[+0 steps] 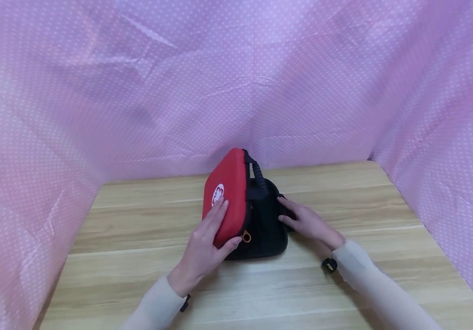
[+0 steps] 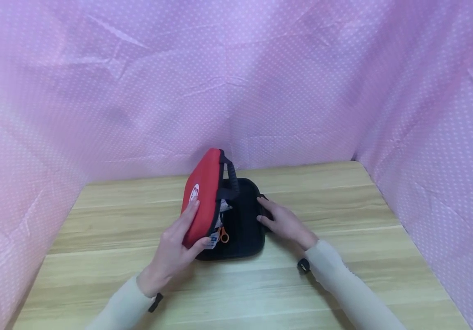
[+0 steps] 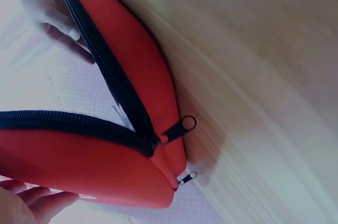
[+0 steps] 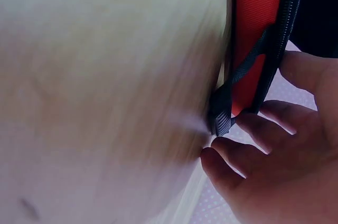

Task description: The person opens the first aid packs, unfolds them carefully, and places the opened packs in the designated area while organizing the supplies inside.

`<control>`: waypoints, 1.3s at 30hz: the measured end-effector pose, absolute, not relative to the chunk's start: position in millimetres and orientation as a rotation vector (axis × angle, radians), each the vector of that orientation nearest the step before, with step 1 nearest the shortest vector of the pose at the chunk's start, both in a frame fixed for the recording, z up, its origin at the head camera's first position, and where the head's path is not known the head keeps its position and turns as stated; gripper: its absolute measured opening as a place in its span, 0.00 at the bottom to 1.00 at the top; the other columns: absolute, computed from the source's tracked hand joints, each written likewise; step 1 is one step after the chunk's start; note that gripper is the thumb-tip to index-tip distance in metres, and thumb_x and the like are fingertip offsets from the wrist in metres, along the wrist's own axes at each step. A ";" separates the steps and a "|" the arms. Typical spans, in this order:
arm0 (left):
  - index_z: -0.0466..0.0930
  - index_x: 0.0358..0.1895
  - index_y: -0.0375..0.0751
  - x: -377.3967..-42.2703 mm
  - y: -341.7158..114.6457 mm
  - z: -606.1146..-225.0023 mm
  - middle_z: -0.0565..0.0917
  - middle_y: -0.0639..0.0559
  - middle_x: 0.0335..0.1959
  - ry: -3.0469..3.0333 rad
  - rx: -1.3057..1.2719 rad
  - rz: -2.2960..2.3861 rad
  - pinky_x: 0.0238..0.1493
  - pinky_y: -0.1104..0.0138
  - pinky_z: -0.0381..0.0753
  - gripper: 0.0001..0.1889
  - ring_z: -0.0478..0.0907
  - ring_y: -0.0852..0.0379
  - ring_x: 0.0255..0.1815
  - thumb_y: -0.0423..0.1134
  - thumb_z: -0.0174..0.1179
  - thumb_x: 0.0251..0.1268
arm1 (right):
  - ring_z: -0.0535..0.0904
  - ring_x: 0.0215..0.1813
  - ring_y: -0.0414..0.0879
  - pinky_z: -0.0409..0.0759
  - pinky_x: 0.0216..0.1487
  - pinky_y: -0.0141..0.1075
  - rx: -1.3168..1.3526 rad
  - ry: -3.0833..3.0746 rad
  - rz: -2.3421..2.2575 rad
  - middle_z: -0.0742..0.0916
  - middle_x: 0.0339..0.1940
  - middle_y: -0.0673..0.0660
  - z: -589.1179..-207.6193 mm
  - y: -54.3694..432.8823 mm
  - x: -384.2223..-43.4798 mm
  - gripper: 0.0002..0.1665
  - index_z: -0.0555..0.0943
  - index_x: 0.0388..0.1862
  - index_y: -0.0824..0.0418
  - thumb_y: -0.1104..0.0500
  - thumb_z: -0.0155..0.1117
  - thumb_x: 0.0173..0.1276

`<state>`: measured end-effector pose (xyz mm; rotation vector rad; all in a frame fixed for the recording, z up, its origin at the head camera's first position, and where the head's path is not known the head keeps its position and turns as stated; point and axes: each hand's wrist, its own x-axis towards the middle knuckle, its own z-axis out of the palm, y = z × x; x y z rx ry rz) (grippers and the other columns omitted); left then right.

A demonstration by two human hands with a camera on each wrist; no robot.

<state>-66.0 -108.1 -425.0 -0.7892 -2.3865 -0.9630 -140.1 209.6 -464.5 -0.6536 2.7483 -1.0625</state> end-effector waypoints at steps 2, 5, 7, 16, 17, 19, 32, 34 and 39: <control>0.61 0.82 0.45 -64.2 -112.7 -423.5 0.68 0.43 0.78 -2.391 -0.774 -0.967 0.54 0.47 0.84 0.42 0.71 0.38 0.73 0.61 0.62 0.71 | 0.67 0.76 0.65 0.65 0.75 0.58 -0.655 2.748 -1.057 0.70 0.78 0.69 -465.1 209.9 -139.4 0.37 0.63 0.80 0.67 0.56 0.61 0.79; 0.58 0.83 0.46 -61.2 -119.5 -420.7 0.69 0.42 0.77 -2.402 -0.734 -0.981 0.52 0.48 0.85 0.43 0.73 0.37 0.71 0.65 0.56 0.73 | 0.68 0.76 0.64 0.66 0.74 0.59 -0.649 2.748 -1.046 0.71 0.77 0.68 -465.5 210.1 -138.2 0.37 0.63 0.81 0.66 0.56 0.61 0.80; 0.56 0.83 0.48 -59.5 -124.6 -420.0 0.71 0.42 0.76 -2.406 -0.703 -0.986 0.52 0.48 0.85 0.43 0.75 0.37 0.69 0.66 0.54 0.74 | 0.68 0.76 0.64 0.66 0.74 0.59 -0.646 2.747 -1.043 0.71 0.77 0.68 -466.0 210.4 -138.0 0.37 0.63 0.81 0.66 0.55 0.61 0.80; 0.51 0.84 0.43 -55.0 -148.8 -422.3 0.74 0.38 0.73 -2.339 -0.619 -1.054 0.62 0.58 0.77 0.44 0.81 0.40 0.63 0.64 0.51 0.77 | 0.66 0.77 0.64 0.65 0.74 0.59 -0.616 2.719 -1.043 0.69 0.79 0.67 -465.3 213.2 -135.4 0.38 0.61 0.82 0.64 0.54 0.60 0.81; 0.49 0.85 0.43 -53.9 -151.7 -422.6 0.73 0.37 0.73 -2.337 -0.609 -1.066 0.62 0.62 0.76 0.44 0.82 0.40 0.62 0.63 0.51 0.77 | 0.65 0.78 0.63 0.65 0.75 0.59 -0.606 2.713 -1.046 0.69 0.79 0.66 -464.9 213.3 -135.2 0.38 0.61 0.82 0.64 0.54 0.60 0.81; 0.46 0.85 0.42 -51.5 -157.6 -422.9 0.72 0.35 0.74 -2.333 -0.588 -1.092 0.61 0.69 0.74 0.44 0.83 0.38 0.61 0.59 0.54 0.78 | 0.65 0.78 0.64 0.65 0.75 0.59 -0.611 2.712 -1.044 0.69 0.79 0.67 -464.4 213.4 -135.3 0.38 0.61 0.82 0.64 0.54 0.59 0.81; 0.54 0.82 0.33 -42.6 -188.1 -423.1 0.80 0.31 0.64 -2.185 -0.481 -1.153 0.56 0.78 0.76 0.41 0.85 0.57 0.55 0.28 0.64 0.69 | 0.66 0.77 0.65 0.66 0.74 0.60 -0.636 2.721 -1.020 0.69 0.78 0.68 -466.5 214.7 -138.0 0.38 0.60 0.82 0.64 0.52 0.59 0.81; 0.55 0.81 0.32 -41.5 -191.4 -424.6 0.82 0.30 0.60 -2.156 -0.462 -1.179 0.56 0.79 0.76 0.42 0.82 0.68 0.56 0.24 0.64 0.65 | 0.66 0.77 0.65 0.65 0.74 0.60 -0.634 2.717 -1.023 0.69 0.78 0.68 -466.0 214.7 -137.5 0.38 0.60 0.82 0.64 0.52 0.59 0.81; 0.54 0.81 0.30 -39.2 -200.2 -426.8 0.82 0.26 0.58 -2.109 -0.439 -1.288 0.55 0.80 0.77 0.41 0.78 0.73 0.58 0.18 0.58 0.63 | 0.65 0.78 0.65 0.64 0.75 0.60 -0.629 2.702 -1.033 0.68 0.79 0.69 -464.5 213.7 -136.8 0.38 0.60 0.83 0.64 0.52 0.58 0.82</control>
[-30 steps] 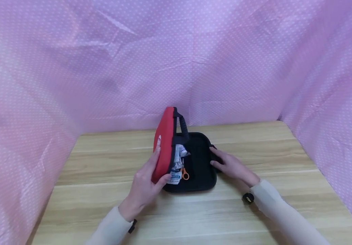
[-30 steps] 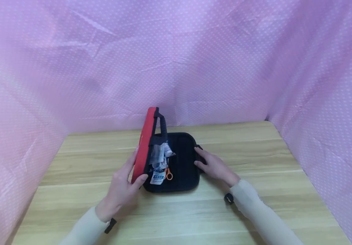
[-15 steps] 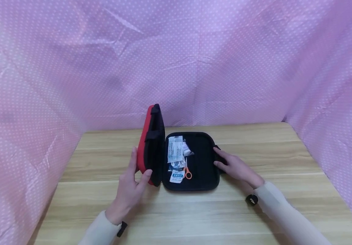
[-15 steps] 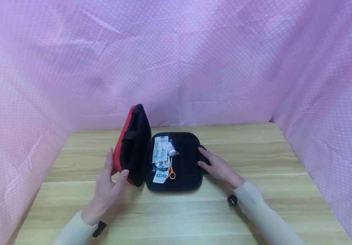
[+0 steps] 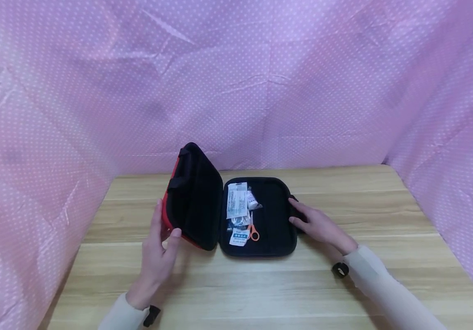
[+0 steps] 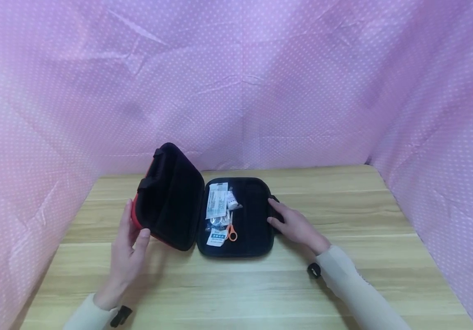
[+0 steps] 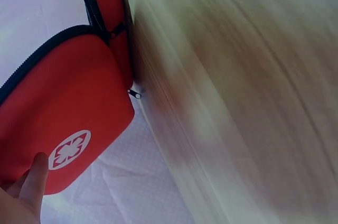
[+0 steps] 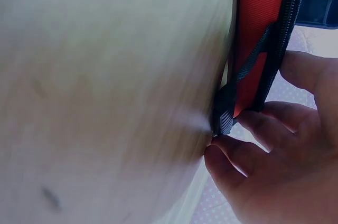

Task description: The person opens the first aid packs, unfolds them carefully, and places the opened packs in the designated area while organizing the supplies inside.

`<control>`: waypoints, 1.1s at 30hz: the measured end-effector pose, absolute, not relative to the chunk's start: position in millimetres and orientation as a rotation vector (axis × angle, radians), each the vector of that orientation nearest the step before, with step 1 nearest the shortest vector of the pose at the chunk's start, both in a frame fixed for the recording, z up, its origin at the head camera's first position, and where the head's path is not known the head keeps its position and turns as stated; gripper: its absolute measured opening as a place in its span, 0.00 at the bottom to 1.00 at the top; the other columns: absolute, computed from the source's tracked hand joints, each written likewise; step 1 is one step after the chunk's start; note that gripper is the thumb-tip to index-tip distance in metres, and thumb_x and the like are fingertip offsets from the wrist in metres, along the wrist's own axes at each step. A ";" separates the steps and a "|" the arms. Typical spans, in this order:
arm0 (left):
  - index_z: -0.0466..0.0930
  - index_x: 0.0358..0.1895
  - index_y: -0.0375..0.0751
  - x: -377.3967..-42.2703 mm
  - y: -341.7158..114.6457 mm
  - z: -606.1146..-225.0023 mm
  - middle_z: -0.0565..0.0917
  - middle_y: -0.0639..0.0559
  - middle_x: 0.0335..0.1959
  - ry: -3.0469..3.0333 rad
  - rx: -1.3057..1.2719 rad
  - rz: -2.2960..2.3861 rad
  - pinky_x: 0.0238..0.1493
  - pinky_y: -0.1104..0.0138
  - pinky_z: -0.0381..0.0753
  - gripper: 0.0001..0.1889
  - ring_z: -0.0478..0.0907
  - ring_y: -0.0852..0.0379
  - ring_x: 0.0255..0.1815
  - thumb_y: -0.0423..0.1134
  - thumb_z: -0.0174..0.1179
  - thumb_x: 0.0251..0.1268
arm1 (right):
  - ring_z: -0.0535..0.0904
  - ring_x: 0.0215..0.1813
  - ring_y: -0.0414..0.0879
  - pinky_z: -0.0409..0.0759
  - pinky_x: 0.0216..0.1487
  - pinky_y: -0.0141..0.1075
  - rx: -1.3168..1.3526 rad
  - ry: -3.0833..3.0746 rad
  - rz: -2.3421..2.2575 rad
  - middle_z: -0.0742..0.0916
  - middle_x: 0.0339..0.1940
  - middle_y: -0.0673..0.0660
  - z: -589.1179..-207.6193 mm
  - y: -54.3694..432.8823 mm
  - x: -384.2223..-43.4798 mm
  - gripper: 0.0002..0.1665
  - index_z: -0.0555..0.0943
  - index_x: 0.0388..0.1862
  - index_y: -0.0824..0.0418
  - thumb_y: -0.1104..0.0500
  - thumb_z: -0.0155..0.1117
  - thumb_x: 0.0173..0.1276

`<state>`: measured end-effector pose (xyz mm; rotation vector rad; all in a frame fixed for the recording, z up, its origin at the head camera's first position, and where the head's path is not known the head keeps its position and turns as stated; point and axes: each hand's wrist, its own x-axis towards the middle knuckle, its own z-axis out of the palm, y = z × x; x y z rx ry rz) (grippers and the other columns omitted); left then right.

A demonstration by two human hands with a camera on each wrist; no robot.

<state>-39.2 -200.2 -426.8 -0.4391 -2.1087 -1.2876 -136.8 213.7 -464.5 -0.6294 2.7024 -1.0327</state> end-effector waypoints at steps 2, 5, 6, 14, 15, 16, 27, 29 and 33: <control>0.54 0.81 0.31 -38.9 -203.3 -425.7 0.79 0.25 0.62 -2.102 -0.429 -1.310 0.55 0.80 0.77 0.40 0.78 0.71 0.60 0.18 0.56 0.65 | 0.65 0.77 0.66 0.64 0.74 0.61 -0.641 2.702 -1.039 0.69 0.78 0.70 -463.6 213.1 -136.5 0.38 0.60 0.82 0.66 0.53 0.58 0.82; 0.55 0.81 0.31 -39.7 -207.4 -424.5 0.75 0.27 0.68 -2.099 -0.405 -1.332 0.57 0.80 0.76 0.37 0.77 0.70 0.63 0.20 0.54 0.69 | 0.65 0.77 0.66 0.65 0.74 0.61 -0.645 2.703 -1.045 0.69 0.78 0.70 -462.6 212.9 -136.0 0.38 0.60 0.82 0.66 0.53 0.58 0.82; 0.55 0.81 0.32 -39.5 -208.4 -423.8 0.74 0.28 0.69 -2.103 -0.390 -1.336 0.58 0.80 0.75 0.37 0.76 0.70 0.64 0.20 0.54 0.70 | 0.65 0.77 0.66 0.65 0.74 0.61 -0.644 2.703 -1.045 0.69 0.78 0.70 -462.5 213.1 -135.9 0.38 0.60 0.82 0.67 0.53 0.58 0.82; 0.58 0.82 0.39 -37.7 -216.3 -423.7 0.71 0.33 0.73 -2.195 -0.189 -1.391 0.64 0.82 0.69 0.33 0.71 0.74 0.67 0.24 0.50 0.76 | 0.65 0.77 0.66 0.65 0.74 0.60 -0.628 2.704 -1.051 0.68 0.78 0.69 -463.3 219.6 -135.7 0.37 0.60 0.82 0.67 0.55 0.58 0.82; 0.58 0.82 0.40 -37.5 -216.8 -423.8 0.71 0.33 0.73 -2.209 -0.162 -1.403 0.64 0.82 0.68 0.32 0.71 0.75 0.67 0.25 0.50 0.78 | 0.65 0.77 0.66 0.65 0.74 0.60 -0.625 2.711 -1.050 0.68 0.78 0.70 -463.3 221.1 -135.2 0.37 0.60 0.82 0.68 0.55 0.58 0.82; 0.58 0.82 0.40 -37.5 -217.2 -424.1 0.71 0.34 0.74 -2.218 -0.139 -1.422 0.63 0.82 0.68 0.31 0.70 0.75 0.67 0.26 0.49 0.78 | 0.65 0.77 0.66 0.65 0.73 0.61 -0.624 2.716 -1.049 0.69 0.78 0.70 -463.0 222.6 -134.6 0.37 0.60 0.81 0.68 0.55 0.58 0.82; 0.56 0.80 0.33 -41.6 -223.7 -428.0 0.73 0.31 0.70 -2.263 0.041 -1.668 0.53 0.79 0.79 0.26 0.80 0.74 0.51 0.37 0.42 0.87 | 0.66 0.76 0.67 0.66 0.72 0.62 -0.588 2.739 -1.027 0.69 0.77 0.72 -457.9 239.5 -132.0 0.36 0.61 0.81 0.68 0.55 0.58 0.82; 0.58 0.79 0.31 -43.3 -224.9 -428.8 0.76 0.31 0.66 -2.260 0.103 -1.720 0.52 0.77 0.80 0.25 0.82 0.72 0.46 0.39 0.41 0.87 | 0.66 0.76 0.68 0.66 0.72 0.63 -0.577 2.739 -1.021 0.69 0.76 0.73 -457.4 242.7 -131.6 0.37 0.61 0.81 0.68 0.54 0.58 0.82; 0.61 0.75 0.27 -46.7 -227.2 -430.5 0.76 0.33 0.61 -2.263 0.225 -1.820 0.51 0.75 0.82 0.26 0.83 0.70 0.45 0.43 0.38 0.88 | 0.66 0.76 0.69 0.65 0.72 0.63 -0.569 2.747 -1.019 0.69 0.76 0.73 -458.4 248.6 -130.7 0.37 0.61 0.81 0.68 0.55 0.58 0.82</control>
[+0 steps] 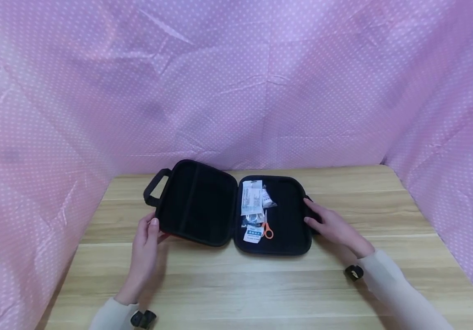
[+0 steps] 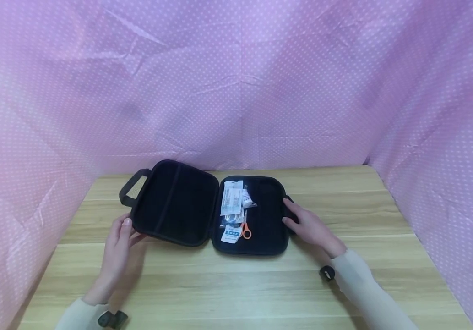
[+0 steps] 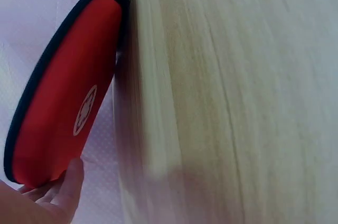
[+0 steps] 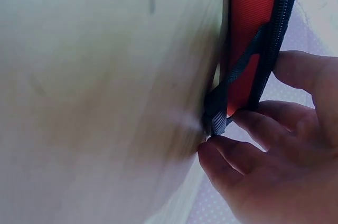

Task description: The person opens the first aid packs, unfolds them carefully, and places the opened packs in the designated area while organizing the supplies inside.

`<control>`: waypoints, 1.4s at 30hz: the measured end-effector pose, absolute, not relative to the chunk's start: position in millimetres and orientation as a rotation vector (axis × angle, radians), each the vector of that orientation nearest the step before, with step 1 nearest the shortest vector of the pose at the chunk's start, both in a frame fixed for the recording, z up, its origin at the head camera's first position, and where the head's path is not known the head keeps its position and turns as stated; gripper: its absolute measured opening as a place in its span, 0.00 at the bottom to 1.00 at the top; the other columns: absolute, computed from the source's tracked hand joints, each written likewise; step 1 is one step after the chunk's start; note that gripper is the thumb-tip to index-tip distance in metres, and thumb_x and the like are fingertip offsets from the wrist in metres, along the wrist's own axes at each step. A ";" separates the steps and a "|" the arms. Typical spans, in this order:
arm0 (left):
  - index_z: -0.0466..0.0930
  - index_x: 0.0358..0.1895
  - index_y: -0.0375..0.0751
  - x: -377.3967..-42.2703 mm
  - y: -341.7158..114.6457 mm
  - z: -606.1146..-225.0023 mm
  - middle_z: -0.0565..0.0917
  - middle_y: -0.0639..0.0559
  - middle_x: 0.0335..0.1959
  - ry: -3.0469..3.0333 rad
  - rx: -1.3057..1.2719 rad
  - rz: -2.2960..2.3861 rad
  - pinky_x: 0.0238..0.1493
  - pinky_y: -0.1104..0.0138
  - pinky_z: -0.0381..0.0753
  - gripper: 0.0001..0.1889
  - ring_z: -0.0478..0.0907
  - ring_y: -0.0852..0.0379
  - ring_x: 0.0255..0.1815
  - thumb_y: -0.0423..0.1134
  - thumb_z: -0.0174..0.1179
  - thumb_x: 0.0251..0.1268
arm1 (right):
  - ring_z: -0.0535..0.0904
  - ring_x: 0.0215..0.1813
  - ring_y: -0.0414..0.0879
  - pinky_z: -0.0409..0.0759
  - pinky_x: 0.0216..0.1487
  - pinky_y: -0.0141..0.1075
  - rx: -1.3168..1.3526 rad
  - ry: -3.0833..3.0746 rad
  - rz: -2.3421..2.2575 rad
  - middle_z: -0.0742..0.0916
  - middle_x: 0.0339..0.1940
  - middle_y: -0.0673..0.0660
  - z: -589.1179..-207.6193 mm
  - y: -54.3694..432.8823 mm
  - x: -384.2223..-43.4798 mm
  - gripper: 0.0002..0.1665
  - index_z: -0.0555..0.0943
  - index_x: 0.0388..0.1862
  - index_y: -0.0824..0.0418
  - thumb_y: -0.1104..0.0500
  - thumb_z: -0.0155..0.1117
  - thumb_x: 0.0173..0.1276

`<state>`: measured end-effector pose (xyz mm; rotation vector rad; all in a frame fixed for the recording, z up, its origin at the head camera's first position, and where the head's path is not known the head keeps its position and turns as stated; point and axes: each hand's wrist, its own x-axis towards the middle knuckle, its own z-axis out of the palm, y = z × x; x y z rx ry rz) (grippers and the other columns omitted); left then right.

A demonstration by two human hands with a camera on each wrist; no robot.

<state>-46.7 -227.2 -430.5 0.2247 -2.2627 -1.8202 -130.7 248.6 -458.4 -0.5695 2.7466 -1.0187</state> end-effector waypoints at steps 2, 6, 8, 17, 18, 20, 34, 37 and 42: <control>0.62 0.72 0.25 -46.6 -228.5 -431.6 0.75 0.33 0.61 -2.289 0.278 -1.858 0.51 0.73 0.82 0.26 0.81 0.71 0.46 0.46 0.38 0.88 | 0.66 0.75 0.69 0.65 0.72 0.63 -0.572 2.753 -1.018 0.69 0.76 0.73 -459.7 251.0 -130.1 0.37 0.60 0.81 0.69 0.56 0.58 0.82; 0.62 0.69 0.23 -43.4 -231.7 -435.6 0.72 0.31 0.65 -2.382 0.366 -1.895 0.53 0.71 0.83 0.27 0.78 0.75 0.47 0.47 0.38 0.88 | 0.68 0.74 0.69 0.66 0.71 0.63 -0.579 2.766 -1.024 0.70 0.75 0.74 -461.8 255.3 -129.4 0.36 0.61 0.81 0.69 0.57 0.59 0.81; 0.62 0.69 0.22 -41.1 -233.5 -438.2 0.71 0.30 0.66 -2.430 0.402 -1.898 0.55 0.70 0.82 0.27 0.78 0.74 0.46 0.47 0.39 0.88 | 0.68 0.74 0.69 0.67 0.71 0.63 -0.583 2.768 -1.026 0.71 0.75 0.74 -461.8 257.2 -129.1 0.36 0.61 0.81 0.69 0.57 0.59 0.81; 0.69 0.65 0.24 -41.5 -251.3 -453.3 0.76 0.29 0.63 -2.664 0.408 -1.800 0.62 0.55 0.80 0.29 0.79 0.42 0.59 0.51 0.42 0.87 | 0.67 0.75 0.70 0.65 0.72 0.63 -0.570 2.762 -1.021 0.70 0.75 0.75 -460.2 258.6 -129.0 0.36 0.61 0.80 0.70 0.58 0.59 0.81; 0.70 0.66 0.25 -42.3 -254.1 -455.2 0.76 0.30 0.63 -2.686 0.399 -1.789 0.62 0.52 0.80 0.29 0.80 0.41 0.59 0.52 0.42 0.86 | 0.67 0.75 0.70 0.65 0.72 0.63 -0.568 2.761 -1.023 0.70 0.75 0.75 -459.6 258.0 -129.0 0.36 0.61 0.80 0.70 0.58 0.59 0.80; 0.71 0.66 0.25 -44.0 -258.8 -458.3 0.77 0.31 0.62 -2.719 0.380 -1.778 0.62 0.50 0.80 0.29 0.80 0.39 0.60 0.53 0.43 0.86 | 0.67 0.75 0.70 0.65 0.72 0.64 -0.563 2.769 -1.012 0.70 0.75 0.75 -458.9 257.3 -128.9 0.36 0.62 0.80 0.70 0.58 0.59 0.80; 0.82 0.56 0.31 -49.6 -269.0 -461.9 0.83 0.50 0.32 -3.061 0.202 -1.304 0.37 0.62 0.77 0.30 0.78 0.57 0.34 0.58 0.46 0.83 | 0.68 0.73 0.69 0.66 0.70 0.64 -0.585 2.810 -0.919 0.71 0.75 0.75 -459.5 266.6 -130.8 0.36 0.62 0.80 0.69 0.58 0.59 0.80; 0.83 0.57 0.31 -49.5 -267.8 -461.6 0.84 0.50 0.34 -3.097 0.155 -1.248 0.40 0.60 0.78 0.31 0.78 0.57 0.36 0.58 0.46 0.83 | 0.68 0.74 0.70 0.67 0.70 0.63 -0.595 2.809 -0.926 0.70 0.75 0.75 -459.6 269.9 -130.2 0.35 0.63 0.80 0.70 0.58 0.59 0.80; 0.83 0.60 0.32 -49.0 -266.6 -460.4 0.88 0.49 0.41 -3.119 0.112 -1.201 0.47 0.56 0.81 0.31 0.81 0.56 0.41 0.59 0.47 0.83 | 0.70 0.73 0.68 0.70 0.69 0.56 -0.611 2.815 -0.927 0.72 0.74 0.74 -457.7 274.0 -128.9 0.34 0.65 0.79 0.70 0.59 0.60 0.80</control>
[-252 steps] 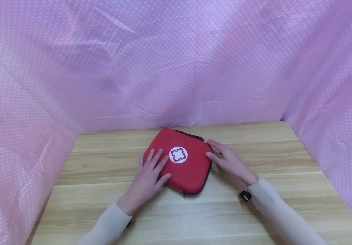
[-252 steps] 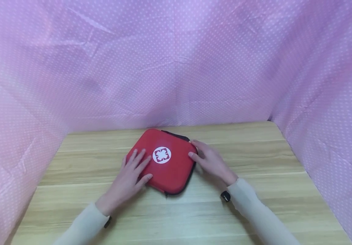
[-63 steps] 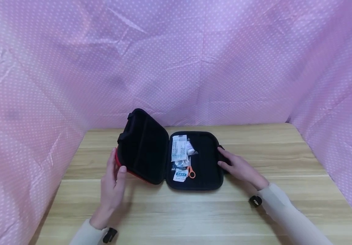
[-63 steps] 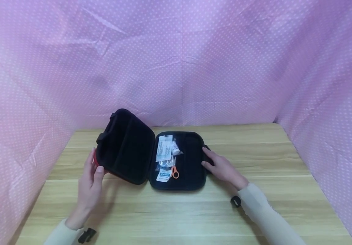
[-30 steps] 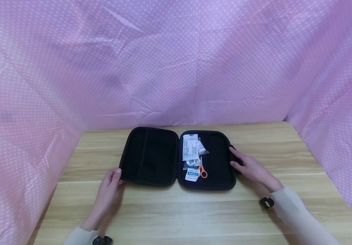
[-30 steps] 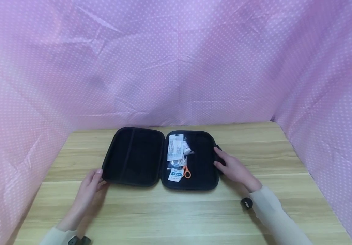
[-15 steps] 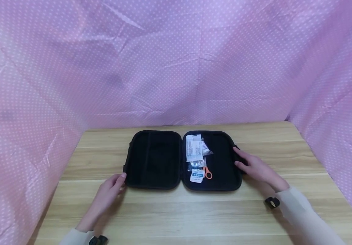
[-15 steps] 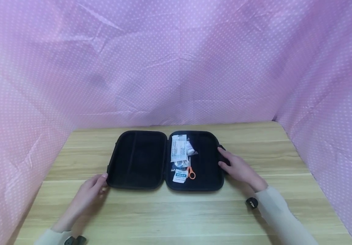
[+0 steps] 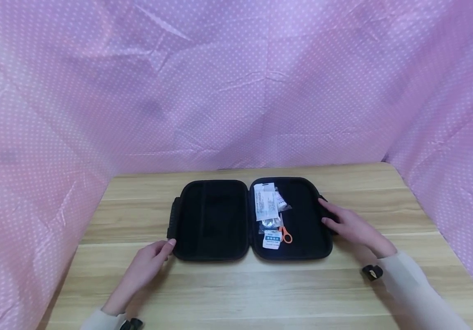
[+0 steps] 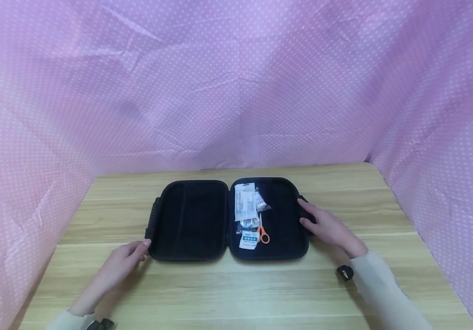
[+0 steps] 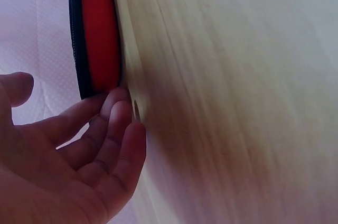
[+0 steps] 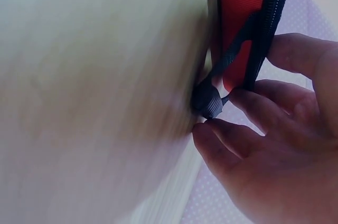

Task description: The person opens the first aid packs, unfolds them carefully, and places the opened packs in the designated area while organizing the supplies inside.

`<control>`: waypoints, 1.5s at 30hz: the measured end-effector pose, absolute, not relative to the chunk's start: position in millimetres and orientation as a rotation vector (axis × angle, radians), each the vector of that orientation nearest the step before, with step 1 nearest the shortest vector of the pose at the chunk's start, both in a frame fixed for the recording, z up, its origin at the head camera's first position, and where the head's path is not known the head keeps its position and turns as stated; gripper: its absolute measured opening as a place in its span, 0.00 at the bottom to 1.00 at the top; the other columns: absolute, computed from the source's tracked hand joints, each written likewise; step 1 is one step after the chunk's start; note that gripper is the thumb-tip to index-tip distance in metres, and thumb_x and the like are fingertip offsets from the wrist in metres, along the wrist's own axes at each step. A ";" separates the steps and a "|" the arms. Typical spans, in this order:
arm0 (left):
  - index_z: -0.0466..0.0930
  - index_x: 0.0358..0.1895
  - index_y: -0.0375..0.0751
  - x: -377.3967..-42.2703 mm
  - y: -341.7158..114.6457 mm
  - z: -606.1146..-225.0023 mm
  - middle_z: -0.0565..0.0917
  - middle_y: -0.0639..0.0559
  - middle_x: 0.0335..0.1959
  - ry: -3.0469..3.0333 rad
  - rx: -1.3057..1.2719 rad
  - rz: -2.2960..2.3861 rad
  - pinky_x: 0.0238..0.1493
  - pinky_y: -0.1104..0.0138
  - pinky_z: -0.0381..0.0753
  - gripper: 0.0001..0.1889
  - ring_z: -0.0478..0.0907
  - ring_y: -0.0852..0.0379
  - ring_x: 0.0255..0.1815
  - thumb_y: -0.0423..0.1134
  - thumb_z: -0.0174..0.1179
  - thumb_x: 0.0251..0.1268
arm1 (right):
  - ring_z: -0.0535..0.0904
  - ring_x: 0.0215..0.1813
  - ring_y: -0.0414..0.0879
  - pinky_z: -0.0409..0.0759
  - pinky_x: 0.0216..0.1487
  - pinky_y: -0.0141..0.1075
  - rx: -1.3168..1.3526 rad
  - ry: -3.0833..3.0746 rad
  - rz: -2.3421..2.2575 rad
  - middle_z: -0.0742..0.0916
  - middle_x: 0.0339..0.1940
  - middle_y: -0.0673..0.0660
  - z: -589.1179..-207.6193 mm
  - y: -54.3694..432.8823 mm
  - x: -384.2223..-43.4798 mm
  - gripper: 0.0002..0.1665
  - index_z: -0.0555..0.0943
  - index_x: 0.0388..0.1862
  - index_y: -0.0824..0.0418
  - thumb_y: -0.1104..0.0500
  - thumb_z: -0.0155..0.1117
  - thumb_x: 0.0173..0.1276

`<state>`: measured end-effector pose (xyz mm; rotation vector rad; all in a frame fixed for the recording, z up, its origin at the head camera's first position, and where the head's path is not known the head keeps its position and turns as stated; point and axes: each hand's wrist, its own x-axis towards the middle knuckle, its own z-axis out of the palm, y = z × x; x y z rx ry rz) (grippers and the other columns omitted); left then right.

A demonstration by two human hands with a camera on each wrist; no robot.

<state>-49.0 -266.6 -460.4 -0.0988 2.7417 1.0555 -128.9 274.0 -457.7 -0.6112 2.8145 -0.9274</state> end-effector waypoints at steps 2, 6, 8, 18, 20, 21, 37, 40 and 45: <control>0.84 0.59 0.33 -48.4 -266.6 -459.5 0.88 0.49 0.42 2.747 -0.077 1.033 0.50 0.54 0.81 0.31 0.81 0.55 0.43 0.59 0.47 0.82 | 0.70 0.73 0.66 0.70 0.70 0.52 -0.610 2.815 -0.926 0.73 0.73 0.74 -456.9 276.2 -128.1 0.34 0.65 0.79 0.69 0.59 0.60 0.80; 0.85 0.60 0.38 -45.9 -269.3 -454.5 0.88 0.51 0.40 2.773 -0.047 0.941 0.54 0.51 0.80 0.29 0.80 0.55 0.43 0.59 0.49 0.81 | 0.70 0.73 0.66 0.69 0.70 0.39 -0.617 2.805 -0.930 0.73 0.73 0.74 -454.8 278.5 -126.7 0.34 0.66 0.78 0.69 0.59 0.61 0.80; 0.86 0.61 0.40 -44.9 -271.0 -450.3 0.87 0.53 0.36 2.800 -0.046 0.891 0.49 0.53 0.80 0.28 0.79 0.56 0.40 0.60 0.50 0.81 | 0.70 0.73 0.66 0.66 0.70 0.32 -0.627 2.801 -0.935 0.73 0.73 0.74 -454.1 279.2 -126.4 0.33 0.66 0.78 0.70 0.59 0.61 0.79; 0.87 0.57 0.40 -59.7 -253.3 -436.2 0.89 0.50 0.40 3.221 0.216 0.876 0.38 0.51 0.82 0.18 0.84 0.52 0.36 0.49 0.59 0.78 | 0.70 0.73 0.66 0.65 0.68 0.26 -0.624 2.800 -0.925 0.72 0.73 0.74 -453.7 283.8 -125.1 0.33 0.66 0.78 0.70 0.60 0.61 0.79; 0.86 0.58 0.37 -65.7 -244.1 -438.4 0.89 0.45 0.46 3.274 0.361 0.899 0.45 0.48 0.82 0.18 0.85 0.46 0.42 0.46 0.62 0.76 | 0.70 0.72 0.66 0.63 0.67 0.23 -0.623 2.804 -0.924 0.73 0.73 0.74 -454.1 284.2 -124.8 0.33 0.66 0.78 0.70 0.60 0.61 0.79; 0.85 0.58 0.37 -68.7 -238.9 -439.7 0.88 0.44 0.49 3.292 0.427 0.906 0.49 0.46 0.81 0.18 0.85 0.44 0.46 0.45 0.63 0.75 | 0.70 0.72 0.66 0.61 0.66 0.21 -0.624 2.806 -0.924 0.73 0.73 0.74 -454.4 284.4 -124.8 0.33 0.66 0.78 0.70 0.60 0.61 0.79; 0.65 0.79 0.43 -98.2 -156.2 -453.3 0.56 0.41 0.83 3.046 0.670 0.609 0.76 0.33 0.51 0.43 0.49 0.36 0.83 0.69 0.51 0.73 | 0.69 0.73 0.73 0.66 0.70 0.64 -0.419 2.937 -1.097 0.71 0.74 0.77 -455.3 260.5 -121.6 0.31 0.70 0.74 0.74 0.56 0.59 0.80; 0.60 0.82 0.45 -100.4 -144.0 -456.8 0.52 0.43 0.85 2.986 0.651 0.548 0.76 0.32 0.48 0.45 0.45 0.37 0.84 0.73 0.47 0.73 | 0.70 0.72 0.71 0.66 0.71 0.64 -0.392 3.020 -1.141 0.74 0.72 0.75 -449.6 248.5 -121.4 0.29 0.73 0.71 0.73 0.56 0.60 0.80; 0.60 0.82 0.47 -101.7 -125.7 -461.2 0.51 0.44 0.85 2.944 0.660 0.510 0.76 0.32 0.46 0.46 0.43 0.37 0.85 0.74 0.48 0.71 | 0.72 0.72 0.67 0.67 0.71 0.63 -0.389 3.085 -1.121 0.79 0.70 0.70 -439.1 226.0 -123.5 0.27 0.76 0.70 0.68 0.53 0.59 0.81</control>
